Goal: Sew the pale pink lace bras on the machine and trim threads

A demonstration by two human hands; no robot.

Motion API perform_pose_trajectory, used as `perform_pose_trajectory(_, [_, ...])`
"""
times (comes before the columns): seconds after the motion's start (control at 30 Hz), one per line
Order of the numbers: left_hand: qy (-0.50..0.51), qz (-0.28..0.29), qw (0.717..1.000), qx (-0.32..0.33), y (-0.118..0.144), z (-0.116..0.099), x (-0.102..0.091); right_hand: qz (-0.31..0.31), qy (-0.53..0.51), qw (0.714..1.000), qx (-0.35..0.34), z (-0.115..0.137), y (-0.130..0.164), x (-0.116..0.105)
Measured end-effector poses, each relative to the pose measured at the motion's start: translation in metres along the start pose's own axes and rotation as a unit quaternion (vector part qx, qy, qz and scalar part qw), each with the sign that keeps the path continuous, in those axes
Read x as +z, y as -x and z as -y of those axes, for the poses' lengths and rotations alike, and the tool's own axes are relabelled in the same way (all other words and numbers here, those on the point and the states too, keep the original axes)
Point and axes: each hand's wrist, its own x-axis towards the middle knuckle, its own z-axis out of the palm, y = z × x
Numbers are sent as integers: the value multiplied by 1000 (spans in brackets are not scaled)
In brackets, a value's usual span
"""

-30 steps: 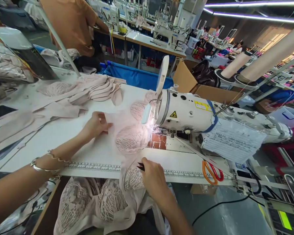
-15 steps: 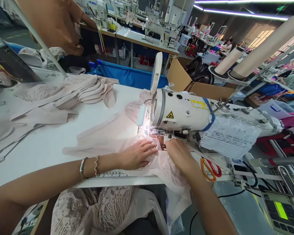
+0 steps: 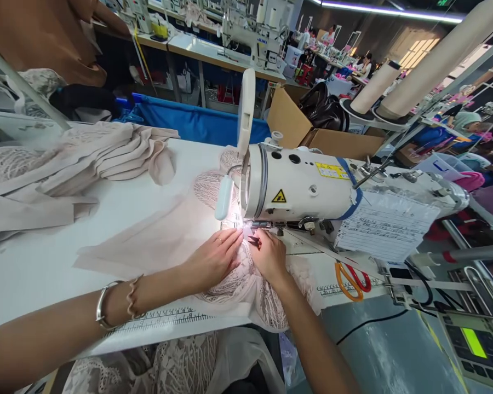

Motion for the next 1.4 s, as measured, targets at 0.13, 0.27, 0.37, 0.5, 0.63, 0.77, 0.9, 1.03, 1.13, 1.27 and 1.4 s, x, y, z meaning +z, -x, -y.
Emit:
perform_pose_trajectory(0.13, [-67, -3, 997, 34, 2, -3, 2, -26, 8, 999, -33, -2, 3, 8])
perform_pose_trajectory(0.27, [-73, -38, 995, 50, -3, 1, 0, -55, 56, 993, -85, -6, 5, 17])
perform_pose_trajectory(0.37, [-68, -53, 994, 62, -5, 5, -3, -89, 95, 984, -124, -6, 7, 20])
perform_pose_trajectory(0.5, [-27, -45, 996, 74, -8, 7, -6, -137, 124, 965, -185, -4, 8, 19])
perform_pose_trajectory(0.63, [38, -3, 998, 42, -10, 9, -8, -120, 126, 958, -227, -2, 10, 16])
perform_pose_trajectory(0.77, [67, 16, 997, 33, -9, 11, -10, -115, 150, 954, -234, -4, 11, 16])
perform_pose_trajectory(0.9, [71, 5, 997, 38, -8, 14, -9, -105, 148, 955, -237, -6, 11, 18])
perform_pose_trajectory(1.03, [75, -4, 996, 41, -7, 16, -8, -91, 139, 958, -235, -8, 11, 20])
perform_pose_trajectory(1.13, [57, -14, 998, 30, -6, 16, -8, -85, 145, 960, -224, -9, 11, 21])
perform_pose_trajectory(1.27, [24, 5, 1000, 12, -5, 15, -10, -84, 147, 962, -213, -8, 11, 20])
perform_pose_trajectory(1.4, [10, 13, 1000, 14, -6, 16, -11, -81, 147, 964, -208, -7, 11, 19])
